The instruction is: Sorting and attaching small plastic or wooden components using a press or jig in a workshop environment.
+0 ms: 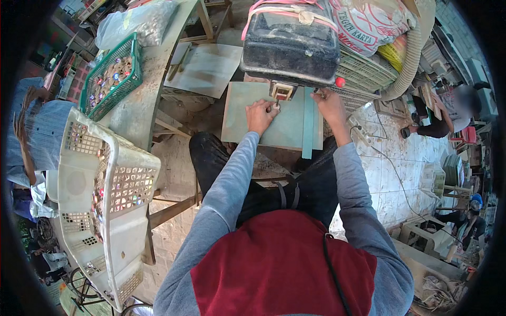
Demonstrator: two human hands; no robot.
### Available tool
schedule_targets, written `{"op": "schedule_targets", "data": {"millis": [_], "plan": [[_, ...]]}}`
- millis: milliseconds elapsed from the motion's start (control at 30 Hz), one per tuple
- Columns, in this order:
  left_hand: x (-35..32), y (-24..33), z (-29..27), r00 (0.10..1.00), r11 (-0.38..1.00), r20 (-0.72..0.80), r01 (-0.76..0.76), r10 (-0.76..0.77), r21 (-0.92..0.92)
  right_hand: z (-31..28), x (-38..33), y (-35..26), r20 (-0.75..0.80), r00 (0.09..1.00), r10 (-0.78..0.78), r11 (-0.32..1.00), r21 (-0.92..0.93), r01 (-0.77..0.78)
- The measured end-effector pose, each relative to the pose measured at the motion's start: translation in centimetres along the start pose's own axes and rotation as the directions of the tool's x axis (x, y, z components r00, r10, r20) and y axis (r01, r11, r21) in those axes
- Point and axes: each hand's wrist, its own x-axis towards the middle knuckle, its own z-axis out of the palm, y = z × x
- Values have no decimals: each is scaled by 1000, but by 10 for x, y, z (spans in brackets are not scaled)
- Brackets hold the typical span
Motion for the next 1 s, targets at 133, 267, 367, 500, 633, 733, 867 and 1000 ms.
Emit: {"op": "schedule_targets", "data": {"millis": [133, 267, 367, 500, 633, 733, 867, 1000], "plan": [[0, 1, 0, 1000, 1000, -6, -6, 6, 8, 2, 7, 3, 7, 1000, 7, 1000, -29, -6], [-1, 2, 0, 1000, 1000, -17, -3, 3, 20, 10, 20, 13, -34, 999, -24, 999, -47, 23], [-1, 3, -1, 1000, 1000, -26, -16, 17, 16, 17, 32, 20, -38, 998, -48, 997, -60, 46], [-1, 3, -1, 1000, 1000, -24, -18, 18, 15, 21, 37, 23, -83, 996, -38, 994, -109, 28], [0, 4, -1, 999, 999, -31, -16, 17, 33, 18, 39, 21, -144, 977, -156, 982, -127, 138], [0, 4, 0, 999, 1000, -39, -12, 13, 27, 15, 46, 20, -131, 970, -206, 966, -185, 181], [1, 1, 2, 999, 1000, -38, -6, 7, 9, 16, 58, 18, -196, 955, -224, 959, -221, 180], [2, -1, 2, 999, 1000, -38, -17, 16, -11, 14, 73, 18, -242, 935, -258, 955, -212, 208]]}}
